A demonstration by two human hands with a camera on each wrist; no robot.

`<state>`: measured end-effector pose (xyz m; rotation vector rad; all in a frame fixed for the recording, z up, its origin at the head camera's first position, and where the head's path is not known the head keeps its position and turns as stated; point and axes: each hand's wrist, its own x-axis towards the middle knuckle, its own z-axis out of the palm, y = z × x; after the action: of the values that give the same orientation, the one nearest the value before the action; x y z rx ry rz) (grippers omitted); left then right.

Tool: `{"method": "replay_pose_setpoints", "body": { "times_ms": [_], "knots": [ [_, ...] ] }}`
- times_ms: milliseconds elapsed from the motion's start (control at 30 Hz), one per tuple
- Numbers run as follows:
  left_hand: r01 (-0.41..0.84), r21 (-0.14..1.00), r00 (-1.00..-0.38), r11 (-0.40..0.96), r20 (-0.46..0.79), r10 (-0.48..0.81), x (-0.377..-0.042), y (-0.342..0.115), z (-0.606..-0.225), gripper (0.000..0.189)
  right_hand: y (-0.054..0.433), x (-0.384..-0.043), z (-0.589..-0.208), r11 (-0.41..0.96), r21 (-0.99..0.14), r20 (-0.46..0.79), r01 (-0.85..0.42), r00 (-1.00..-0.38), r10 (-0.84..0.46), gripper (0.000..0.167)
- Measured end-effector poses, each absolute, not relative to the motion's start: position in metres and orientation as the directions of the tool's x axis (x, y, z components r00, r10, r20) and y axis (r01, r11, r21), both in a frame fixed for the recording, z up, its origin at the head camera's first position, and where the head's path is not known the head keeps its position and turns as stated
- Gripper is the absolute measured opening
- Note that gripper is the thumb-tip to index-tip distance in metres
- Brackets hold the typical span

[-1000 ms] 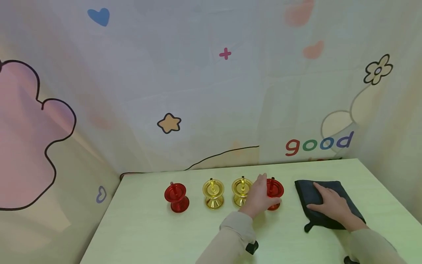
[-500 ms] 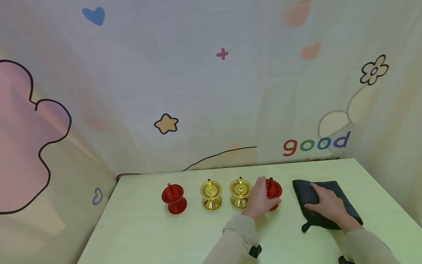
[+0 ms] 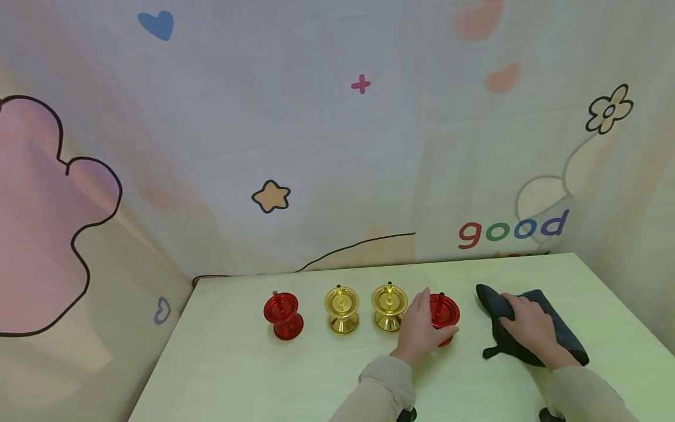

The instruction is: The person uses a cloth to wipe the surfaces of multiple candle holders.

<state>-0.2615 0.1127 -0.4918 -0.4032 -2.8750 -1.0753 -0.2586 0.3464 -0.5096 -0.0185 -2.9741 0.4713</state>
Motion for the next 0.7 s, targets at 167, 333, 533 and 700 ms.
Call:
{"method": "replay_pose_setpoints", "body": {
  "times_ms": [167, 333, 533, 700],
  "knots": [
    [0.314, 0.603, -0.949, 0.733, 0.183, 0.255, -0.251, 0.108, -0.493, 0.085, 0.351, -0.254, -0.505, 0.928, -0.366, 0.145, -0.068, -0.989, -0.015, 0.047],
    [0.352, 0.599, -0.936, 0.719, 0.218, 0.277, -0.244, 0.098, -0.485, 0.088, 0.350, -0.245, -0.488, 0.906, -0.394, 0.196, -0.156, -0.977, -0.083, 0.043],
    [0.372, 0.607, -0.928, 0.702, 0.234, 0.290, -0.234, 0.083, -0.464, 0.091, 0.345, -0.234, -0.461, 0.880, -0.411, 0.283, -0.236, -0.951, -0.122, 0.043],
    [0.405, 0.544, -0.914, 0.735, 0.216, 0.344, -0.226, 0.074, -0.447, 0.093, 0.339, -0.224, -0.440, 0.861, -0.431, 0.352, -0.272, -0.929, -0.117, 0.042]
  ]
}}
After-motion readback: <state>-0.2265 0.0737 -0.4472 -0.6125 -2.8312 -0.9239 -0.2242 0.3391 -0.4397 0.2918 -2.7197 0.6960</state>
